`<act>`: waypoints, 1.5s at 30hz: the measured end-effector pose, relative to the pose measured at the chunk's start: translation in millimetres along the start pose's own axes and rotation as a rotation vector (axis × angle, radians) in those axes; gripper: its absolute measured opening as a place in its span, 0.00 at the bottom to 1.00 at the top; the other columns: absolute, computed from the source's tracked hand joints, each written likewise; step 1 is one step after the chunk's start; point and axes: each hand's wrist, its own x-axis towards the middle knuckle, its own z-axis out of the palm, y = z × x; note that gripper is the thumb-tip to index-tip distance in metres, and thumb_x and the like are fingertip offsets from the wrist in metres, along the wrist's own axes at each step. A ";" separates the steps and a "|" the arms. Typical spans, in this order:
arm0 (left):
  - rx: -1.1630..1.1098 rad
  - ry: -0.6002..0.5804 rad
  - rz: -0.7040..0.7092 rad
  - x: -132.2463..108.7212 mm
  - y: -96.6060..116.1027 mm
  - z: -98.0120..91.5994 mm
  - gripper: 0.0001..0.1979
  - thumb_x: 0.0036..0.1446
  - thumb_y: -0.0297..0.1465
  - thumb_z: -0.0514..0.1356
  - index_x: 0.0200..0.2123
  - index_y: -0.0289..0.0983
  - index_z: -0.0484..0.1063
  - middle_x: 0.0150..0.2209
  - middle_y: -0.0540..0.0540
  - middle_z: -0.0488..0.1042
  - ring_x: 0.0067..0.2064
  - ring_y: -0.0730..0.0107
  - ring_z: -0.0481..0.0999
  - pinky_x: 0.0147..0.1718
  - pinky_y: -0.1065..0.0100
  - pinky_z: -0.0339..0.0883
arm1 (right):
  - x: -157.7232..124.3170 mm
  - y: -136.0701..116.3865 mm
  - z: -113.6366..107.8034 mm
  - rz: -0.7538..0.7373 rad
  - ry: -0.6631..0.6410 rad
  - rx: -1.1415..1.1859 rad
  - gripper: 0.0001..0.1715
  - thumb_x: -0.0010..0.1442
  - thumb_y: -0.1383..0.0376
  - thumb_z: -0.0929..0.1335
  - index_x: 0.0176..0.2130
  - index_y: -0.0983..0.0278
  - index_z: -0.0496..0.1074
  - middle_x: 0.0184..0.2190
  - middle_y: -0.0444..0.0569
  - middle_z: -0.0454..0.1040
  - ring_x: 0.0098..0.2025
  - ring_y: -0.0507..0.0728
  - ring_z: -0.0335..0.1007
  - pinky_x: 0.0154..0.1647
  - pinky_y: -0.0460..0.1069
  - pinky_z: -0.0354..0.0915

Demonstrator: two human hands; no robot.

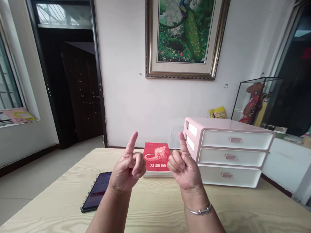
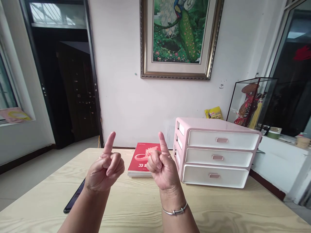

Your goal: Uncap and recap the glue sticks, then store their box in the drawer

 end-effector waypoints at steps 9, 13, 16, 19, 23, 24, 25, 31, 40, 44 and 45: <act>0.296 0.730 -0.384 -13.6 -72.1 -42.6 0.24 0.41 0.27 0.56 0.46 0.32 0.70 0.18 0.57 0.61 0.17 0.84 0.44 0.15 0.77 0.37 | -22.6 58.1 -83.2 0.238 0.947 -0.178 0.25 0.41 0.75 0.62 0.41 0.66 0.70 0.18 0.37 0.64 0.14 0.45 0.51 0.13 0.40 0.42; 0.566 0.703 -0.573 -46.3 -107.0 -41.8 0.19 0.41 0.29 0.56 0.41 0.34 0.71 0.21 0.54 0.65 0.17 0.81 0.50 0.16 0.75 0.44 | -60.4 47.3 -109.1 0.213 1.133 -0.211 0.19 0.43 0.75 0.63 0.38 0.66 0.68 0.20 0.40 0.68 0.16 0.46 0.60 0.14 0.40 0.50; 0.799 0.584 -0.666 -69.2 -124.4 -31.8 0.17 0.46 0.29 0.53 0.41 0.35 0.71 0.24 0.53 0.67 0.18 0.77 0.57 0.19 0.72 0.50 | -81.3 21.4 -128.2 0.150 1.260 -0.239 0.12 0.48 0.73 0.65 0.36 0.64 0.66 0.20 0.39 0.68 0.17 0.47 0.63 0.16 0.40 0.55; 1.123 0.397 -0.680 -84.7 -137.6 -23.2 0.16 0.51 0.28 0.51 0.43 0.36 0.72 0.26 0.51 0.70 0.24 0.72 0.66 0.25 0.71 0.57 | -96.9 -9.1 -149.0 0.089 1.364 -0.280 0.07 0.54 0.69 0.67 0.34 0.63 0.64 0.21 0.40 0.69 0.19 0.48 0.67 0.19 0.41 0.61; 1.422 0.192 -0.643 -94.2 -150.7 -16.8 0.17 0.56 0.27 0.49 0.44 0.38 0.73 0.38 0.47 0.76 0.37 0.67 0.75 0.37 0.70 0.62 | -110.6 -45.7 -171.6 0.075 1.429 -0.333 0.10 0.58 0.62 0.69 0.34 0.62 0.63 0.22 0.42 0.70 0.23 0.50 0.71 0.24 0.44 0.67; 1.470 0.152 -0.643 -95.2 -152.6 -15.6 0.16 0.57 0.26 0.49 0.44 0.38 0.73 0.40 0.46 0.76 0.39 0.67 0.76 0.38 0.70 0.62 | -112.3 -53.2 -175.9 0.081 1.434 -0.345 0.11 0.58 0.60 0.69 0.34 0.62 0.63 0.23 0.42 0.70 0.23 0.51 0.71 0.25 0.44 0.67; 1.509 0.121 -0.643 -95.9 -153.8 -14.5 0.16 0.58 0.26 0.49 0.43 0.38 0.74 0.41 0.46 0.76 0.41 0.67 0.76 0.39 0.70 0.62 | -113.3 -60.0 -179.7 0.088 1.436 -0.357 0.13 0.58 0.57 0.69 0.35 0.62 0.63 0.23 0.43 0.70 0.24 0.52 0.71 0.25 0.45 0.68; 1.576 0.074 -0.626 -96.8 -152.4 -11.6 0.14 0.59 0.27 0.49 0.39 0.40 0.74 0.41 0.47 0.77 0.41 0.67 0.76 0.38 0.70 0.62 | -107.6 -81.6 -197.0 0.137 1.418 -0.385 0.18 0.58 0.52 0.69 0.37 0.62 0.65 0.24 0.44 0.69 0.25 0.53 0.71 0.26 0.46 0.69; 1.576 0.072 -0.603 -94.2 -155.4 -17.6 0.14 0.59 0.27 0.49 0.36 0.40 0.74 0.40 0.48 0.77 0.41 0.67 0.76 0.39 0.70 0.62 | -94.7 -84.2 -220.8 0.162 1.396 -0.367 0.17 0.59 0.52 0.69 0.35 0.62 0.66 0.24 0.43 0.70 0.25 0.51 0.71 0.26 0.44 0.68; 1.586 0.076 -0.605 -93.1 -157.1 -19.0 0.13 0.59 0.28 0.50 0.36 0.40 0.75 0.39 0.48 0.78 0.41 0.67 0.76 0.39 0.70 0.61 | -92.7 -86.2 -228.5 0.152 1.410 -0.344 0.16 0.60 0.54 0.69 0.32 0.63 0.66 0.23 0.42 0.69 0.22 0.49 0.69 0.24 0.42 0.67; 1.587 0.078 -0.608 -92.8 -157.3 -19.1 0.13 0.58 0.28 0.50 0.36 0.40 0.75 0.39 0.48 0.78 0.41 0.67 0.76 0.39 0.71 0.61 | -92.3 -86.6 -229.7 0.151 1.413 -0.341 0.16 0.60 0.54 0.69 0.32 0.63 0.66 0.23 0.42 0.69 0.22 0.49 0.69 0.24 0.42 0.66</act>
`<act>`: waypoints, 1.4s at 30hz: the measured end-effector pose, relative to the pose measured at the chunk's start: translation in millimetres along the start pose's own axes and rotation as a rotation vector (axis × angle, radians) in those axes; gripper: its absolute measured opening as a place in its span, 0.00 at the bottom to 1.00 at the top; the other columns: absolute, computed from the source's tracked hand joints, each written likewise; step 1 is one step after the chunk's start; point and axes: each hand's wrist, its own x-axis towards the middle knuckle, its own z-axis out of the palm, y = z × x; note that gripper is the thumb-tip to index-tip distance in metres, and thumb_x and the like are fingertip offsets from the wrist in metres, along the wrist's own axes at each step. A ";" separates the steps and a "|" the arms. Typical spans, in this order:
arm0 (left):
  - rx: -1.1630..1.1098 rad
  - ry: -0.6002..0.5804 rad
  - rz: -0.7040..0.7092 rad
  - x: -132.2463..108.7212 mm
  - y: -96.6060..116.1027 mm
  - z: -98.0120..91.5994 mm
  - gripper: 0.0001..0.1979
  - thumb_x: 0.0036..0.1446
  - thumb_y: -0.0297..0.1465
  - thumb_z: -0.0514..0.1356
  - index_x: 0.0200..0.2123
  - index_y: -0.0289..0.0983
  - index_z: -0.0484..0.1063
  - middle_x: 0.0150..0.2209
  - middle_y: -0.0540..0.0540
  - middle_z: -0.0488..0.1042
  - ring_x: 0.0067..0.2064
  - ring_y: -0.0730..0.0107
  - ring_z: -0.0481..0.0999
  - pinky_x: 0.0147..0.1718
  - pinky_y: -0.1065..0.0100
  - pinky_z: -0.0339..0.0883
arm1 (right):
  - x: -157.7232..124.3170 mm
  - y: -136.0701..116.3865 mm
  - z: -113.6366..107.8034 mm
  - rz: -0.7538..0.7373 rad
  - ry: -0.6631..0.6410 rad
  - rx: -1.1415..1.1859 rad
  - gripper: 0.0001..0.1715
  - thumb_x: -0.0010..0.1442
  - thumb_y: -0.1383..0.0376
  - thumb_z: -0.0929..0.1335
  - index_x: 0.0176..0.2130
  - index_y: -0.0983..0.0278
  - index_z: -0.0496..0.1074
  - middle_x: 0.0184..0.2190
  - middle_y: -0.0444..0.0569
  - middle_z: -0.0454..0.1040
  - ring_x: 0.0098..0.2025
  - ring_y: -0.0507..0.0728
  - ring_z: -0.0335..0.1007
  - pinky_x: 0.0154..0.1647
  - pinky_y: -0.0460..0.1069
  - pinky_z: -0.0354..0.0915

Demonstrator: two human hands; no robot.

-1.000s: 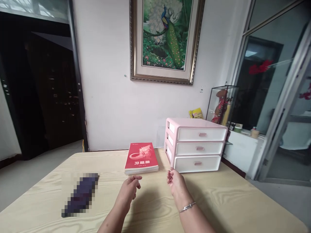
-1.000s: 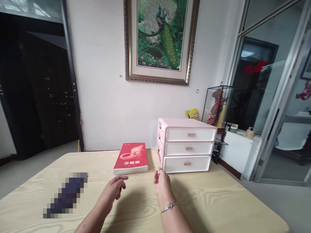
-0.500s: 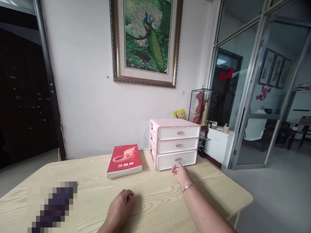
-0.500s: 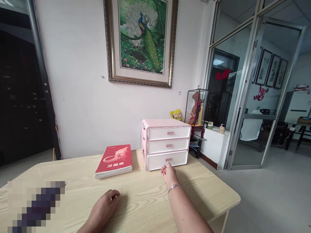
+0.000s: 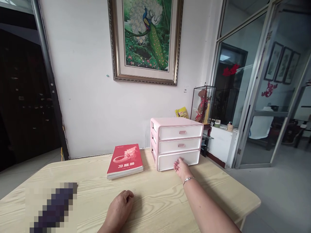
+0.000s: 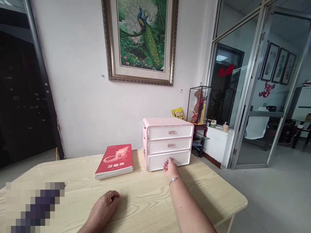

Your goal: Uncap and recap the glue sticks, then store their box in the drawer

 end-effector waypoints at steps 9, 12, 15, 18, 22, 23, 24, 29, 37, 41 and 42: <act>0.003 -0.010 -0.006 0.2 2.2 -2.5 0.14 0.58 0.27 0.50 0.35 0.40 0.76 0.39 0.47 0.78 0.41 0.67 0.76 0.38 0.71 0.61 | 2.1 -2.1 -1.1 0.002 0.015 0.002 0.13 0.62 0.59 0.69 0.30 0.65 0.67 0.22 0.41 0.69 0.21 0.47 0.68 0.22 0.40 0.65; -0.001 -0.007 -0.004 -0.1 2.2 -3.0 0.14 0.58 0.27 0.50 0.34 0.40 0.76 0.38 0.48 0.78 0.40 0.67 0.76 0.38 0.71 0.61 | -0.7 -3.6 -2.5 -0.007 0.012 -0.008 0.12 0.63 0.61 0.68 0.31 0.67 0.68 0.23 0.41 0.70 0.21 0.47 0.68 0.22 0.40 0.64; -0.007 -0.004 -0.003 -0.9 1.8 -3.5 0.14 0.57 0.27 0.50 0.34 0.40 0.75 0.37 0.48 0.78 0.40 0.67 0.76 0.37 0.72 0.61 | -4.4 -4.6 -3.2 -0.010 0.015 -0.024 0.12 0.62 0.62 0.68 0.30 0.67 0.68 0.22 0.40 0.70 0.20 0.46 0.68 0.21 0.40 0.64; -0.009 -0.005 -0.008 -1.4 1.6 -4.0 0.13 0.57 0.28 0.50 0.33 0.41 0.75 0.37 0.49 0.78 0.40 0.67 0.76 0.36 0.72 0.61 | -7.5 -4.4 -5.7 -0.014 0.019 -0.039 0.11 0.61 0.63 0.68 0.29 0.66 0.67 0.22 0.41 0.70 0.20 0.46 0.68 0.21 0.39 0.63; -0.014 -0.009 -0.006 -1.3 1.4 -4.4 0.13 0.57 0.28 0.50 0.33 0.41 0.75 0.37 0.49 0.79 0.40 0.67 0.76 0.37 0.72 0.61 | -10.8 -4.3 -15.9 -0.020 0.016 -0.060 0.11 0.59 0.63 0.68 0.27 0.65 0.66 0.20 0.42 0.70 0.20 0.48 0.69 0.19 0.39 0.62; -0.017 -0.011 -0.005 -1.4 1.4 -4.4 0.13 0.57 0.28 0.50 0.33 0.41 0.75 0.37 0.49 0.79 0.40 0.67 0.76 0.37 0.72 0.61 | -11.8 -4.5 -19.6 -0.022 0.015 -0.064 0.11 0.58 0.63 0.68 0.27 0.65 0.65 0.20 0.43 0.70 0.20 0.48 0.69 0.18 0.40 0.62; -0.020 -0.011 -0.005 -1.4 1.4 -4.4 0.13 0.57 0.28 0.50 0.33 0.40 0.75 0.37 0.49 0.79 0.40 0.67 0.76 0.36 0.72 0.60 | -13.1 -4.8 -23.7 -0.023 0.014 -0.068 0.11 0.58 0.63 0.68 0.27 0.65 0.65 0.20 0.43 0.71 0.20 0.48 0.69 0.18 0.40 0.62; -0.032 -0.010 0.005 -1.9 1.1 -4.4 0.13 0.57 0.27 0.50 0.33 0.40 0.75 0.37 0.48 0.79 0.40 0.67 0.76 0.37 0.72 0.61 | -22.4 -5.1 -46.2 -0.025 0.022 -0.090 0.11 0.56 0.63 0.69 0.27 0.65 0.65 0.20 0.44 0.71 0.21 0.50 0.70 0.18 0.40 0.62; -0.010 -0.029 0.042 -2.7 0.1 -5.8 0.13 0.57 0.27 0.49 0.32 0.39 0.74 0.36 0.48 0.78 0.39 0.67 0.75 0.37 0.70 0.61 | -40.3 -0.9 -80.2 -0.032 0.052 -0.117 0.11 0.54 0.61 0.70 0.28 0.66 0.66 0.19 0.44 0.71 0.20 0.51 0.70 0.16 0.41 0.58; -0.017 -0.030 0.056 -3.7 -3.6 -3.9 0.13 0.57 0.27 0.49 0.32 0.40 0.75 0.36 0.48 0.77 0.38 0.67 0.75 0.38 0.70 0.62 | -49.1 1.6 -90.7 -0.072 0.041 -0.115 0.12 0.51 0.60 0.71 0.30 0.66 0.68 0.20 0.44 0.71 0.21 0.51 0.70 0.16 0.41 0.59; -0.029 -0.022 0.055 -3.6 -5.5 -2.5 0.13 0.57 0.27 0.50 0.32 0.40 0.75 0.36 0.48 0.77 0.39 0.66 0.76 0.39 0.70 0.63 | -51.0 2.7 -92.6 -0.084 0.037 -0.115 0.13 0.51 0.59 0.71 0.30 0.66 0.69 0.20 0.44 0.71 0.21 0.51 0.70 0.17 0.41 0.59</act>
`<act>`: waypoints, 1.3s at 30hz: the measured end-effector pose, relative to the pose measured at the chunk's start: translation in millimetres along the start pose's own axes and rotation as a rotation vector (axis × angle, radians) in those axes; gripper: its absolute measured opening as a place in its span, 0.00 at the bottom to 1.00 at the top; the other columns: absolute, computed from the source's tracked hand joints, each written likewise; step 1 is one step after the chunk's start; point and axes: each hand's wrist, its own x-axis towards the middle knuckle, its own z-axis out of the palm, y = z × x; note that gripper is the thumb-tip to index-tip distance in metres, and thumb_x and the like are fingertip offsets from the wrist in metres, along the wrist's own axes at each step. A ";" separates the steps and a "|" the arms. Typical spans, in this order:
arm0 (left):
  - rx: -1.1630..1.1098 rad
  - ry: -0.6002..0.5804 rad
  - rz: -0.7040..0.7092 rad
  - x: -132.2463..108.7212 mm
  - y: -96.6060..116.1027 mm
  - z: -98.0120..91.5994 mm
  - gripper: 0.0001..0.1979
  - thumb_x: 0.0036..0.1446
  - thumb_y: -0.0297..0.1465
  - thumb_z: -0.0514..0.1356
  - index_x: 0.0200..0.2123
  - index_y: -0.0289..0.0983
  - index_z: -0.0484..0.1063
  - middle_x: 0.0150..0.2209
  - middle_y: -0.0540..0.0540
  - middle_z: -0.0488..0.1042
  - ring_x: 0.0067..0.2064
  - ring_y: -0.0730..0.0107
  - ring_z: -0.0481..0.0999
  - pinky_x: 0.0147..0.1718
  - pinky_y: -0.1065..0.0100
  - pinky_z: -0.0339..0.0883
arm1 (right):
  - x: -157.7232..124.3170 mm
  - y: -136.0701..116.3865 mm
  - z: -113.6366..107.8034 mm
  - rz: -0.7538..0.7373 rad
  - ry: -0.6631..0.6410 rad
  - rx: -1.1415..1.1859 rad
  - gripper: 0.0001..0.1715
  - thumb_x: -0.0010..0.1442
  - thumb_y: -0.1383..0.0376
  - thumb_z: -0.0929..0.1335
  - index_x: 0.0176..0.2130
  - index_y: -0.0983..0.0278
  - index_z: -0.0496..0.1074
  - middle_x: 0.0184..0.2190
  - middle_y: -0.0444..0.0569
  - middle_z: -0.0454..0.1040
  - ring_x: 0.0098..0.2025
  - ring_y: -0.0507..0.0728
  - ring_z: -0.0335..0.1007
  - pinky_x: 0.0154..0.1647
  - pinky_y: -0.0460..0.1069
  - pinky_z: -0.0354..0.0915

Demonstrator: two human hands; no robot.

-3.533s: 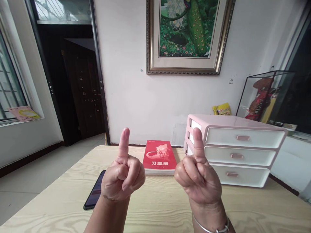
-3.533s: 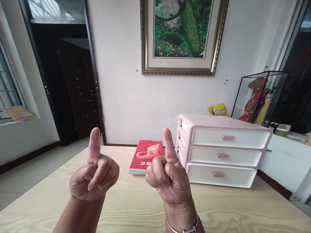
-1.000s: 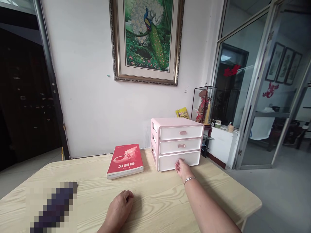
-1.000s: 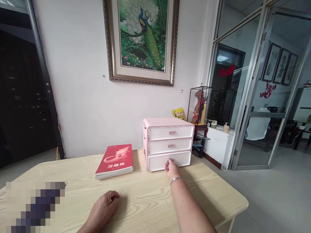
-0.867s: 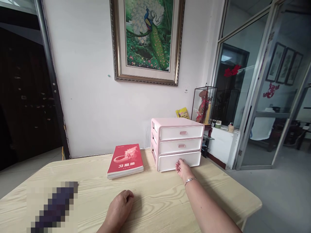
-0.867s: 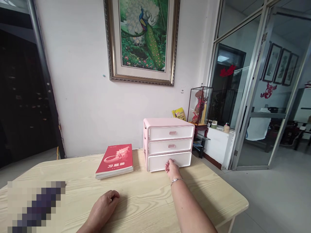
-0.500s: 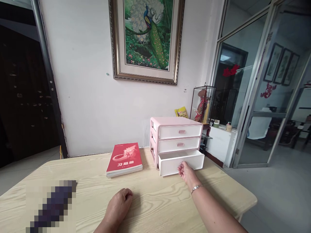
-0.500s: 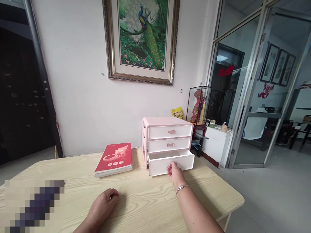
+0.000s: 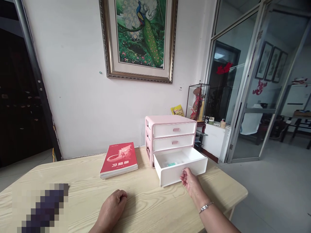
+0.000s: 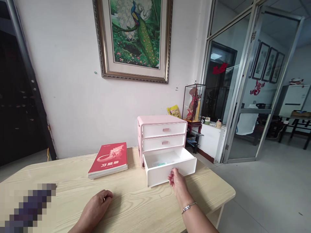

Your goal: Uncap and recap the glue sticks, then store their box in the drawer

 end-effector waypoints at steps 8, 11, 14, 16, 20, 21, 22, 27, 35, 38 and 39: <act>-0.127 0.168 0.093 14.1 33.1 -3.4 0.14 0.60 0.36 0.50 0.37 0.41 0.75 0.38 0.49 0.75 0.29 0.70 0.73 0.32 0.69 0.66 | -5.6 21.5 -11.0 -0.210 -0.123 0.009 0.24 0.50 0.48 0.72 0.35 0.64 0.70 0.18 0.40 0.68 0.21 0.50 0.67 0.20 0.42 0.60; -0.126 0.178 0.216 31.5 87.8 -13.6 0.13 0.61 0.36 0.51 0.36 0.41 0.75 0.36 0.49 0.75 0.27 0.71 0.71 0.30 0.69 0.64 | -6.2 26.5 -12.8 -0.266 -0.128 -0.023 0.29 0.49 0.43 0.72 0.36 0.64 0.70 0.18 0.40 0.68 0.21 0.50 0.65 0.20 0.43 0.60; -0.143 0.113 0.328 57.6 145.5 -16.6 0.14 0.61 0.36 0.52 0.36 0.40 0.76 0.37 0.48 0.76 0.31 0.71 0.74 0.32 0.71 0.66 | -7.9 27.1 -13.5 -0.293 -0.139 -0.033 0.30 0.50 0.42 0.71 0.36 0.64 0.70 0.18 0.40 0.67 0.21 0.50 0.64 0.19 0.44 0.60; -0.091 0.032 0.339 78.3 175.6 -11.8 0.14 0.60 0.36 0.52 0.40 0.41 0.77 0.41 0.47 0.76 0.36 0.70 0.76 0.35 0.72 0.67 | -9.2 26.5 -13.9 -0.304 -0.152 -0.029 0.31 0.50 0.41 0.71 0.37 0.64 0.70 0.18 0.39 0.66 0.20 0.50 0.63 0.19 0.43 0.58; 0.136 -0.162 0.333 121.1 208.0 10.5 0.18 0.58 0.37 0.56 0.51 0.43 0.74 0.46 0.46 0.77 0.42 0.64 0.78 0.39 0.69 0.70 | -10.4 24.0 -14.2 -0.278 -0.166 -0.019 0.34 0.48 0.38 0.70 0.38 0.64 0.70 0.16 0.38 0.64 0.19 0.50 0.62 0.18 0.43 0.56; 0.166 -0.192 0.340 130.7 211.2 17.4 0.20 0.56 0.36 0.58 0.52 0.43 0.74 0.47 0.45 0.77 0.44 0.62 0.78 0.41 0.68 0.70 | -10.3 23.3 -14.1 -0.268 -0.162 -0.018 0.35 0.47 0.38 0.70 0.38 0.64 0.70 0.16 0.38 0.64 0.19 0.50 0.62 0.18 0.43 0.56; 0.191 -0.221 0.345 139.4 212.9 24.6 0.23 0.54 0.36 0.61 0.54 0.42 0.73 0.48 0.44 0.77 0.46 0.59 0.78 0.44 0.66 0.69 | -10.1 22.7 -13.8 -0.260 -0.155 -0.019 0.36 0.46 0.37 0.70 0.37 0.64 0.70 0.16 0.38 0.64 0.19 0.50 0.62 0.17 0.44 0.55; 0.340 -0.432 0.341 169.4 209.4 59.2 0.35 0.45 0.33 0.67 0.59 0.43 0.68 0.52 0.42 0.76 0.51 0.49 0.76 0.48 0.59 0.70 | -8.5 22.5 -13.8 -0.257 -0.148 -0.030 0.35 0.47 0.36 0.69 0.37 0.64 0.71 0.15 0.38 0.63 0.18 0.51 0.62 0.17 0.44 0.55; 0.439 -0.650 0.339 187.6 209.0 79.8 0.40 0.46 0.31 0.66 0.64 0.48 0.61 0.59 0.45 0.71 0.56 0.51 0.73 0.52 0.58 0.68 | -7.4 24.8 -16.8 -0.255 -0.163 -0.053 0.31 0.53 0.40 0.67 0.38 0.64 0.71 0.16 0.39 0.63 0.19 0.51 0.62 0.18 0.44 0.56; 0.425 -0.620 0.351 184.7 211.6 79.9 0.42 0.47 0.32 0.65 0.66 0.46 0.55 0.60 0.44 0.69 0.57 0.52 0.72 0.52 0.59 0.67 | -7.7 24.3 -16.8 -0.256 -0.159 -0.064 0.31 0.54 0.40 0.66 0.39 0.64 0.70 0.17 0.39 0.63 0.19 0.51 0.62 0.18 0.44 0.56; 0.420 -0.594 0.353 183.0 212.4 79.9 0.44 0.47 0.32 0.65 0.67 0.45 0.53 0.60 0.42 0.69 0.56 0.51 0.72 0.52 0.59 0.67 | -7.9 24.0 -16.7 -0.256 -0.156 -0.068 0.31 0.54 0.40 0.66 0.39 0.64 0.70 0.17 0.39 0.63 0.19 0.51 0.62 0.18 0.44 0.56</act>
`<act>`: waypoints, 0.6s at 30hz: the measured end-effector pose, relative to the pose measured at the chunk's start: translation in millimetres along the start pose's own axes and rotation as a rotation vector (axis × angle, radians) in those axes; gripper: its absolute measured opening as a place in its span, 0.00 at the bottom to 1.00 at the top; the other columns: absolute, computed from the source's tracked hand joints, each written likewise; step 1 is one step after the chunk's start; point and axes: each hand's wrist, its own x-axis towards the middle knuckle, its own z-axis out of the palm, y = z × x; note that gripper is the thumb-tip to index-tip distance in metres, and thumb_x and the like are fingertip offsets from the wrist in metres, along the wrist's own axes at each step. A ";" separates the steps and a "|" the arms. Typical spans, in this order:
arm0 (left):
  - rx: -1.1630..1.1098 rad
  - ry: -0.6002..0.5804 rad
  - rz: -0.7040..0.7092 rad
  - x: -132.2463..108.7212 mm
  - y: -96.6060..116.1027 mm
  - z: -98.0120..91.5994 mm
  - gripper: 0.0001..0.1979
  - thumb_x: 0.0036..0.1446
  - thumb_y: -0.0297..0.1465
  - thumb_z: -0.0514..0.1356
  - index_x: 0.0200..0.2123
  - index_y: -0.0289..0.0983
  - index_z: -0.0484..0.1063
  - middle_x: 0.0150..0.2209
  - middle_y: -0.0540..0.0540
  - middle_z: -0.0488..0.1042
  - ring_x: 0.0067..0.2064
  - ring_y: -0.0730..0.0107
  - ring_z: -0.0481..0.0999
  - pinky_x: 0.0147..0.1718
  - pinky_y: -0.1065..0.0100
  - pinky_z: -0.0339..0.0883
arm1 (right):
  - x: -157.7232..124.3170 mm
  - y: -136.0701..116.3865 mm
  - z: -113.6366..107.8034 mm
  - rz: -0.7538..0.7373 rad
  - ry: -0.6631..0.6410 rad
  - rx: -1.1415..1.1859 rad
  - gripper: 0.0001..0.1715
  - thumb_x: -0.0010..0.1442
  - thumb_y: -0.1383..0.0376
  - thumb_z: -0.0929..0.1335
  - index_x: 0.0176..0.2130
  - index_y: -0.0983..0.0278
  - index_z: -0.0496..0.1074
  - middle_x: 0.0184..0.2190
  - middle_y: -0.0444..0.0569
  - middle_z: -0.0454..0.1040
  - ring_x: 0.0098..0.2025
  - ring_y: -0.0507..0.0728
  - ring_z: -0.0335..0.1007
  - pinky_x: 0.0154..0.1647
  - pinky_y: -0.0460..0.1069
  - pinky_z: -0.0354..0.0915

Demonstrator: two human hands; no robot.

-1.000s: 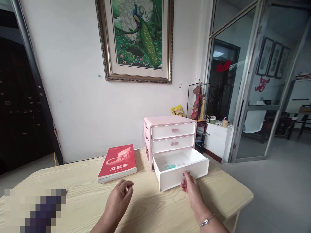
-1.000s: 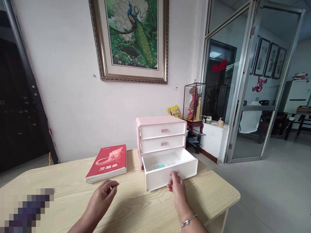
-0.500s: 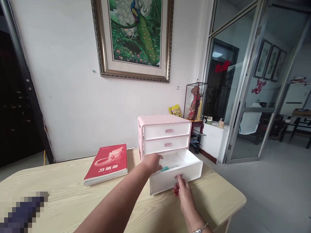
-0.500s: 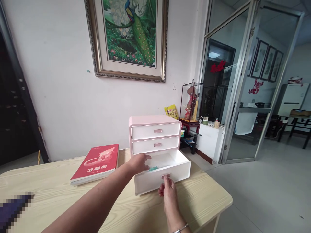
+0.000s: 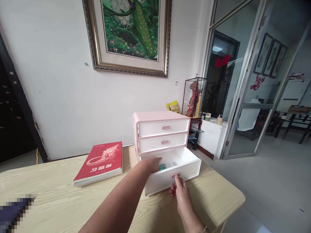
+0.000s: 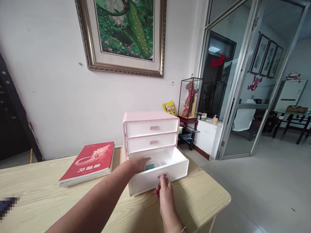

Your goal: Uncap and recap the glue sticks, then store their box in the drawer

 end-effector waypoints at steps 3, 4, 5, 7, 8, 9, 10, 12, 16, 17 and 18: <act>-0.004 0.100 -0.011 -4.4 4.0 -0.5 0.48 0.46 0.33 0.66 0.69 0.40 0.49 0.57 0.38 0.72 0.54 0.48 0.73 0.50 0.56 0.68 | -0.4 -1.9 0.7 0.005 0.004 -0.001 0.32 0.53 0.39 0.66 0.39 0.64 0.71 0.17 0.39 0.63 0.19 0.51 0.62 0.18 0.44 0.56; -0.009 0.134 -0.013 -6.5 5.0 -2.1 0.49 0.45 0.34 0.66 0.69 0.39 0.48 0.57 0.37 0.72 0.54 0.47 0.73 0.51 0.56 0.68 | -0.4 -2.7 1.0 0.004 0.005 0.002 0.32 0.52 0.38 0.67 0.38 0.64 0.71 0.16 0.39 0.63 0.19 0.51 0.62 0.18 0.44 0.56; -0.019 0.167 -0.015 -8.9 5.8 -4.6 0.50 0.45 0.35 0.67 0.69 0.39 0.48 0.56 0.36 0.72 0.54 0.46 0.73 0.51 0.56 0.67 | -0.2 -3.4 1.3 0.003 0.008 0.005 0.33 0.51 0.38 0.67 0.38 0.64 0.71 0.16 0.39 0.63 0.19 0.51 0.62 0.18 0.44 0.56; -0.047 0.213 -0.024 -15.2 6.6 -12.0 0.49 0.43 0.38 0.68 0.67 0.38 0.51 0.54 0.35 0.73 0.53 0.45 0.73 0.50 0.55 0.68 | 0.7 -4.3 1.8 0.006 0.022 0.010 0.34 0.48 0.37 0.68 0.37 0.64 0.71 0.16 0.38 0.63 0.18 0.51 0.62 0.17 0.44 0.55; -0.066 0.223 -0.032 -19.1 6.7 -16.5 0.49 0.42 0.39 0.68 0.66 0.39 0.53 0.52 0.36 0.74 0.51 0.45 0.74 0.48 0.55 0.69 | 1.4 -4.4 1.9 0.014 0.033 0.010 0.35 0.47 0.36 0.68 0.36 0.64 0.71 0.15 0.38 0.63 0.18 0.51 0.62 0.16 0.44 0.55; -0.087 0.227 -0.042 -23.3 6.5 -21.0 0.48 0.42 0.40 0.69 0.65 0.40 0.55 0.50 0.36 0.76 0.49 0.45 0.76 0.45 0.55 0.70 | 2.2 -4.2 2.0 0.024 0.043 0.009 0.36 0.45 0.36 0.69 0.35 0.64 0.70 0.15 0.38 0.63 0.17 0.51 0.61 0.16 0.44 0.54; -0.110 0.227 -0.051 -27.9 6.3 -25.4 0.47 0.41 0.40 0.69 0.65 0.40 0.56 0.47 0.37 0.77 0.47 0.46 0.77 0.43 0.56 0.71 | 3.0 -3.8 2.0 0.035 0.049 0.011 0.36 0.44 0.35 0.69 0.34 0.64 0.70 0.14 0.38 0.62 0.17 0.51 0.61 0.16 0.44 0.53; -0.158 0.224 -0.069 -37.5 5.5 -32.6 0.46 0.40 0.39 0.69 0.63 0.39 0.58 0.44 0.38 0.77 0.43 0.46 0.78 0.39 0.57 0.72 | 4.2 -2.4 1.5 0.041 0.048 0.017 0.36 0.43 0.35 0.69 0.33 0.63 0.69 0.14 0.38 0.62 0.17 0.51 0.61 0.16 0.44 0.53; -0.260 0.228 -0.077 -53.9 4.0 -41.3 0.44 0.41 0.38 0.67 0.62 0.34 0.59 0.41 0.38 0.78 0.38 0.48 0.79 0.37 0.56 0.72 | 4.2 0.5 -0.3 -0.003 0.019 0.022 0.34 0.47 0.37 0.69 0.36 0.63 0.70 0.15 0.38 0.63 0.18 0.51 0.62 0.17 0.44 0.55; -0.287 0.233 -0.067 -57.0 3.5 -43.2 0.42 0.42 0.39 0.66 0.61 0.34 0.59 0.41 0.38 0.78 0.38 0.50 0.79 0.37 0.56 0.73 | 3.8 0.7 -0.7 -0.011 0.012 0.021 0.34 0.48 0.38 0.69 0.37 0.63 0.70 0.16 0.38 0.64 0.18 0.50 0.62 0.17 0.44 0.55; -0.314 0.241 -0.052 -59.8 2.9 -45.4 0.41 0.43 0.39 0.66 0.61 0.33 0.59 0.41 0.39 0.78 0.37 0.52 0.79 0.38 0.57 0.73 | 3.3 0.7 -1.1 -0.015 0.006 0.024 0.33 0.48 0.38 0.69 0.37 0.64 0.71 0.16 0.38 0.64 0.18 0.50 0.62 0.17 0.44 0.55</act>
